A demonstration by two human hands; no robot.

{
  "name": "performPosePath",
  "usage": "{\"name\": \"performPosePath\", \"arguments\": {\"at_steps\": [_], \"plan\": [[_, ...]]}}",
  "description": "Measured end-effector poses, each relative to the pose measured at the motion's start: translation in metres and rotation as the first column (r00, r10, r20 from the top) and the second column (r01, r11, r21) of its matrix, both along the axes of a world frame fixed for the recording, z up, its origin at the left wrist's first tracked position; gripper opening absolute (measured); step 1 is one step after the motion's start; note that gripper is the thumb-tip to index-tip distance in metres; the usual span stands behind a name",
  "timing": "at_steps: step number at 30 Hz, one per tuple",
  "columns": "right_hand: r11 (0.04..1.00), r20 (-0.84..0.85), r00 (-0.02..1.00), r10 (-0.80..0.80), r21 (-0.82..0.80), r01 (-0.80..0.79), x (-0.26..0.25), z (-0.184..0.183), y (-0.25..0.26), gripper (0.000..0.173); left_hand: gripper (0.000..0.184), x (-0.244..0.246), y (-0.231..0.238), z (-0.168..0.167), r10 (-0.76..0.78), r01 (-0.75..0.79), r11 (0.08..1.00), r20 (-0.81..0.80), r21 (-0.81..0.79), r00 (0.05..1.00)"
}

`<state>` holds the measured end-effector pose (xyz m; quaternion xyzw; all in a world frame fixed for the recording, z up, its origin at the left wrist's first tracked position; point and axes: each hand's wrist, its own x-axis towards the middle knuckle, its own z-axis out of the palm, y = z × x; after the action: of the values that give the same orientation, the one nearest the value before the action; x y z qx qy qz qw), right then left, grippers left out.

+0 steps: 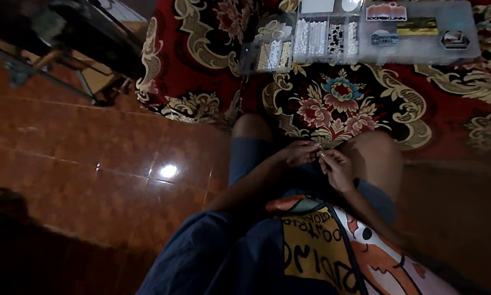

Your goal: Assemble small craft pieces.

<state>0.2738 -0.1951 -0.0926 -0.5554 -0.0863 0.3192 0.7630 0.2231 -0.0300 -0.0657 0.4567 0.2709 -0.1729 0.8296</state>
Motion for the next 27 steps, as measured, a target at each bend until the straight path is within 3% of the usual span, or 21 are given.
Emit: {"name": "performPosePath", "arguments": {"at_steps": [27], "plan": [[0.999,-0.016,1.000,0.009,0.032,-0.008,0.0008,-0.0004,-0.0006,0.019,0.016,0.0011,0.0012,0.0017,-0.012,0.011,0.999,0.033,0.046,0.999]]}}
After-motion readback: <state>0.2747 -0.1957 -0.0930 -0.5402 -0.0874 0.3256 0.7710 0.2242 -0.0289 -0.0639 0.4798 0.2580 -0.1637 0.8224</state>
